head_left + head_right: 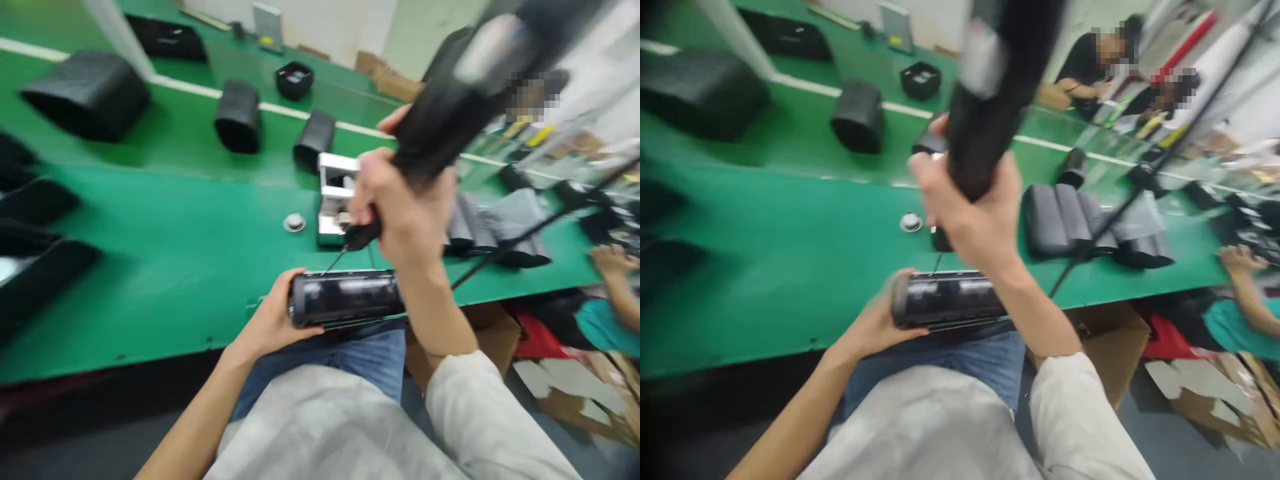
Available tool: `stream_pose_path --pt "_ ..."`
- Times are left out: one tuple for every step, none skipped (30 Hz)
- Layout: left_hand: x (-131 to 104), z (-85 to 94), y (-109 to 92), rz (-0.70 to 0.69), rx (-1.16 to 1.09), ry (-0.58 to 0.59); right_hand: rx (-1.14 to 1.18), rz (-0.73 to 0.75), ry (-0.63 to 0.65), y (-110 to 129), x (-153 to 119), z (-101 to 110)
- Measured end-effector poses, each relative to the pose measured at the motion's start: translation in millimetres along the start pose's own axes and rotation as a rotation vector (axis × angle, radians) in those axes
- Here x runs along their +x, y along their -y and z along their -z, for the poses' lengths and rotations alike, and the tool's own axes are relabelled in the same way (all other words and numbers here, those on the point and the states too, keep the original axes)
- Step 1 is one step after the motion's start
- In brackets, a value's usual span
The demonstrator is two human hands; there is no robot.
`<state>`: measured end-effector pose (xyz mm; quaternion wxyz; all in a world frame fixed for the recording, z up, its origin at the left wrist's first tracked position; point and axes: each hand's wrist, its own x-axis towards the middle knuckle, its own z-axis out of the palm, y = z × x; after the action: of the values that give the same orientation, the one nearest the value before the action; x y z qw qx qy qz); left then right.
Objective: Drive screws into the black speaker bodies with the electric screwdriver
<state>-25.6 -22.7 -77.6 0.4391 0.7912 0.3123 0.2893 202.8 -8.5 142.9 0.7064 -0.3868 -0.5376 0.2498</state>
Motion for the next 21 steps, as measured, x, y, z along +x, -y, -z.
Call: stream_pose_path --pt "4 0.0 -3 -0.002 -0.014 0.014 0.013 0.061 -0.007 0 3 4" --pt "6 0.5 -5 -0.004 -0.023 0.020 0.021 0.092 -0.023 1 5 6" --pt "6 1.3 -5 -0.006 -0.027 0.024 0.035 0.099 -0.036 3 5 6" --pt "4 2.0 -6 -0.011 -0.027 0.025 0.050 0.090 -0.046 6 5 6" --pt "1 2.6 -6 -0.019 -0.027 0.023 0.056 0.073 -0.057 11 4 5" --pt "-1 2.8 -6 -0.028 -0.026 0.022 0.057 0.063 -0.065 16 4 4" --pt "-3 2.9 -6 -0.038 -0.025 0.026 0.050 0.067 -0.069 19 3 5" --pt "-5 2.8 -7 -0.048 -0.024 0.031 0.043 0.089 -0.070 22 3 6" --pt "-5 2.7 -7 -0.056 -0.023 0.036 0.036 0.123 -0.066 23 4 8" --pt "-5 2.6 -7 -0.064 -0.023 0.040 0.037 0.159 -0.078 23 6 12" --pt "-5 2.5 -7 -0.071 -0.023 0.042 0.043 0.185 -0.091 23 7 16" --pt "-4 2.6 -8 -0.076 -0.024 0.044 0.036 0.174 -0.095 23 7 20" --pt "-3 2.9 -9 -0.080 -0.025 0.044 0.028 0.135 -0.086 23 8 24" --pt "-3 3.4 -9 -0.084 -0.026 0.044 0.023 0.092 -0.075 24 7 27" --pt "-2 4.0 -10 -0.089 -0.026 0.047 0.016 0.057 -0.064 26 6 30" --pt "-2 4.8 -11 -0.096 -0.027 0.048 -0.005 0.019 -0.057 29 4 32" --pt "-2 5.5 -11 -0.105 -0.028 0.049 -0.033 -0.009 -0.055 32 2 34" --pt "-2 6.2 -12 -0.120 -0.030 0.048 -0.056 -0.017 -0.073 35 0 36" --pt "-2 6.8 -12 -0.135 -0.033 0.046 -0.089 -0.035 -0.085 38 -2 39" --pt "-2 7.4 -12 -0.147 -0.037 0.045 -0.146 -0.077 -0.058 41 -3 43" --pt "-2 7.8 -13 -0.157 -0.041 0.044 -0.200 -0.123 0.005 42 -4 49"
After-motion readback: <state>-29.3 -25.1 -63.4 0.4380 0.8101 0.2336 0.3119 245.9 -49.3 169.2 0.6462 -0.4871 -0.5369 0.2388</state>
